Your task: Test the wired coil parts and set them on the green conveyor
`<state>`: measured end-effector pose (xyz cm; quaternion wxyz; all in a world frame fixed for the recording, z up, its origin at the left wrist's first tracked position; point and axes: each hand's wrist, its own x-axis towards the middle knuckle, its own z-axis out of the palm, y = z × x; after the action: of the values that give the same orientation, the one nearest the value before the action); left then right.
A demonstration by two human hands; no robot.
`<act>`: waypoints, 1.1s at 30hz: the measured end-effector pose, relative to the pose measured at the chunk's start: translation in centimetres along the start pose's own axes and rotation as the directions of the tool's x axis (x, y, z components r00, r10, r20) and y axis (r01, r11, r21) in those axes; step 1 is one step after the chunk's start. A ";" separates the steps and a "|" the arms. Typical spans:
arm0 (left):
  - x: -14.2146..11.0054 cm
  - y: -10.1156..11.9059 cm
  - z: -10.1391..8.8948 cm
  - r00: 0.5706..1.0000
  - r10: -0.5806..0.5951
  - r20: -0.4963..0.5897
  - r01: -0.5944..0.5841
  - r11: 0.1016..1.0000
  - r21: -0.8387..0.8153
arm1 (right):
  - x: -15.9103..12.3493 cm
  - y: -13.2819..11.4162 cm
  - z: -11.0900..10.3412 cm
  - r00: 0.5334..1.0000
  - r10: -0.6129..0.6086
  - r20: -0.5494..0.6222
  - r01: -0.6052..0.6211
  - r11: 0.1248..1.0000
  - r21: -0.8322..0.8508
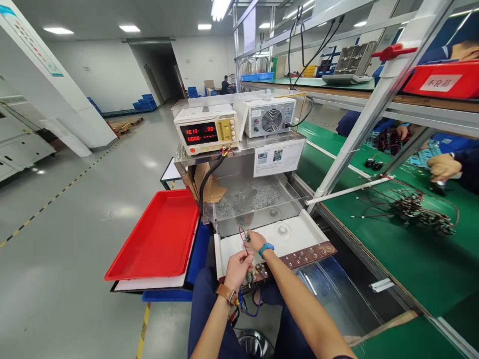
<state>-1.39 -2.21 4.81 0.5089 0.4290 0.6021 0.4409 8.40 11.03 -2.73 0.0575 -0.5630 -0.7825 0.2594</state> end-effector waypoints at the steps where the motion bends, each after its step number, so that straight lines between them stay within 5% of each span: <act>1: 0.7 -0.4 0.2 1.000 0.023 -0.012 -0.023 0.999 0.031 | 0.0 0.4 0.0 1.000 -0.024 0.002 0.024 0.999 0.026; 13: 3.3 -4.4 1.7 0.998 0.062 -0.025 -0.048 0.927 0.371 | 0.3 1.7 0.6 0.997 -0.072 -0.030 0.072 0.997 0.024; 33: 2.9 -3.4 2.1 0.999 -0.008 -0.043 0.028 0.866 0.499 | -0.1 1.3 0.1 0.996 -0.076 -0.039 0.077 0.997 0.027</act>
<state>0.17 -0.03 0.67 0.3726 0.5316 0.7097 0.2738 9.53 11.17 -3.46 0.0902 -0.5367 -0.7985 0.2573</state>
